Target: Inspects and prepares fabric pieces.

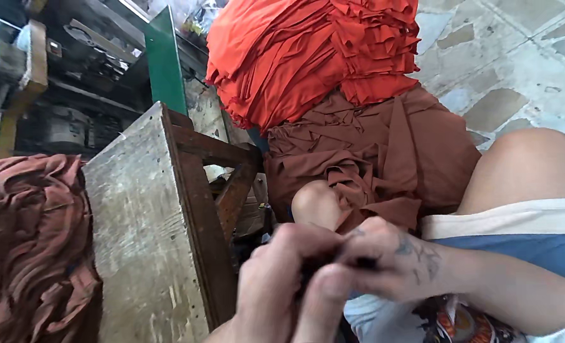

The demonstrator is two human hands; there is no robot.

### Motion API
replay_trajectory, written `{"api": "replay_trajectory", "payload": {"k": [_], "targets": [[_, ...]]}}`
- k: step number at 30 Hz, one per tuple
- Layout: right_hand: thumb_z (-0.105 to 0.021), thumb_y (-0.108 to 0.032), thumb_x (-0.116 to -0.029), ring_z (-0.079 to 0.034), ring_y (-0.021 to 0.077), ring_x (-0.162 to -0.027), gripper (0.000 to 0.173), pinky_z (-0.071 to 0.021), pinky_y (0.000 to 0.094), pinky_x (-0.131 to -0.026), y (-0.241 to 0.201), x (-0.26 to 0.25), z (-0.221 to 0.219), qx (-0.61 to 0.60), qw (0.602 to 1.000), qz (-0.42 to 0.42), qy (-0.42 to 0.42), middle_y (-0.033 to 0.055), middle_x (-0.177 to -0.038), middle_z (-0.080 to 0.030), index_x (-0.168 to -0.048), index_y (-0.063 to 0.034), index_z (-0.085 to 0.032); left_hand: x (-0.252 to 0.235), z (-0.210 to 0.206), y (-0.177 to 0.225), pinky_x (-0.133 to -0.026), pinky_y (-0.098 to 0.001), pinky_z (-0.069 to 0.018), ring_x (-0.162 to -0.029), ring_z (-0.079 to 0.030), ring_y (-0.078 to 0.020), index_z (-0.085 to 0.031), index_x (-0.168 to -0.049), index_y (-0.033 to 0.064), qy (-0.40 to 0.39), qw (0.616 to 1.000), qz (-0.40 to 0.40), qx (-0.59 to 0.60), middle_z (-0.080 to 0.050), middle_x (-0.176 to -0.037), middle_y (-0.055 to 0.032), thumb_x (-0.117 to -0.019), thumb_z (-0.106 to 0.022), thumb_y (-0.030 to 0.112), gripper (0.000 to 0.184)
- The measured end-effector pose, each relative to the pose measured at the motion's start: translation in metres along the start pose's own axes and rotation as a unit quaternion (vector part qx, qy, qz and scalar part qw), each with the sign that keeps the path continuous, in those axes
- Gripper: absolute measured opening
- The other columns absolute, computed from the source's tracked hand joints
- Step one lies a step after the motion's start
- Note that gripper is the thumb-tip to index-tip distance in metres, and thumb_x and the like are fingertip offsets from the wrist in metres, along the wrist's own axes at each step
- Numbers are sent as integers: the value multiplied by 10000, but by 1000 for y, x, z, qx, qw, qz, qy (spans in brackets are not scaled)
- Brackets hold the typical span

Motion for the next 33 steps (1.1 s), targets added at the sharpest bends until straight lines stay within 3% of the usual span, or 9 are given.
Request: {"api": "replay_trajectory", "payload": {"k": [3,6,8,10,14,20,23,26,33], "targets": [[-621,-168,-1007,-512,-100,-683,165,-427,64,-624,-8,-3,31,-55,997,-33,50,-77,-745,-597,-994,-18,-690,-1,15,-16,-513,-126,-437,-591,-500,44,-613,-1231,259,52,997,4,52,-555,-754,130,-1050,-551,431,257],[-629,-193,-1017,-532,-107,-730,173,-444,61,-658,-27,-2,52,-103,992,-23,67,-104,-791,-617,-1011,-31,-691,-9,10,-33,-538,-99,-429,-589,-483,86,-583,-1402,225,-45,991,48,115,-567,-729,150,-1002,-644,395,438],[-626,-193,-1020,-559,-103,-776,163,-468,66,-701,-33,1,56,-99,992,-11,80,-102,-844,-648,-1030,-43,-690,-13,-1,-42,-538,-84,-415,-604,-485,94,-663,-1220,125,-113,979,76,151,-591,-742,125,-983,-689,295,293],[-632,-186,-1015,-560,-100,-782,149,-468,70,-709,-34,4,61,-85,993,-7,84,-102,-841,-645,-1030,-48,-687,-15,-1,-47,-536,-79,-424,-607,-498,102,-654,-1048,145,-132,968,86,193,-591,-757,139,-1014,-647,266,126],[-637,-168,-994,-515,-112,-715,134,-423,48,-641,-37,6,68,-55,996,-15,72,-110,-765,-595,-987,-43,-682,-15,12,-43,-568,-111,-430,-639,-516,55,-672,-1019,152,-126,942,62,306,-599,-798,105,-1042,-600,265,136],[-640,-156,-981,-490,-115,-673,122,-397,41,-598,-36,6,62,-73,996,-34,47,-113,-733,-569,-966,-42,-679,-13,13,-42,-597,-109,-426,-677,-523,55,-665,-1011,149,-116,940,42,320,-597,-822,104,-1056,-568,273,163],[-640,-151,-979,-496,-117,-664,113,-405,39,-590,-36,5,58,-77,995,-40,46,-114,-724,-566,-950,-47,-674,-12,11,-41,-570,-109,-454,-634,-520,66,-635,-1121,183,-45,988,42,144,-587,-781,118,-1043,-590,279,132],[-636,-160,-986,-504,-116,-701,134,-412,42,-626,-38,4,56,-56,996,-27,68,-103,-751,-590,-955,-36,-677,-4,6,-26,-607,-131,-447,-696,-526,34,-476,-1388,181,-1,995,9,-103,-588,-877,72,-1018,-579,391,438],[-644,-168,-988,-552,-105,-732,128,-463,48,-659,-42,7,55,6,995,-15,100,-78,-786,-629,-980,-45,-677,10,-15,11,-740,-143,-493,-823,-624,-92,-647,-1254,8,-57,972,-97,-205,-669,-934,-97,-987,-680,256,367]]}}
Point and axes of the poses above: each hand's wrist, its own x-axis away from the middle knuckle, its own z-axis out of the back of the hand, y = z × x, the point moved 2 cm from there along -x, towards the middle knuckle
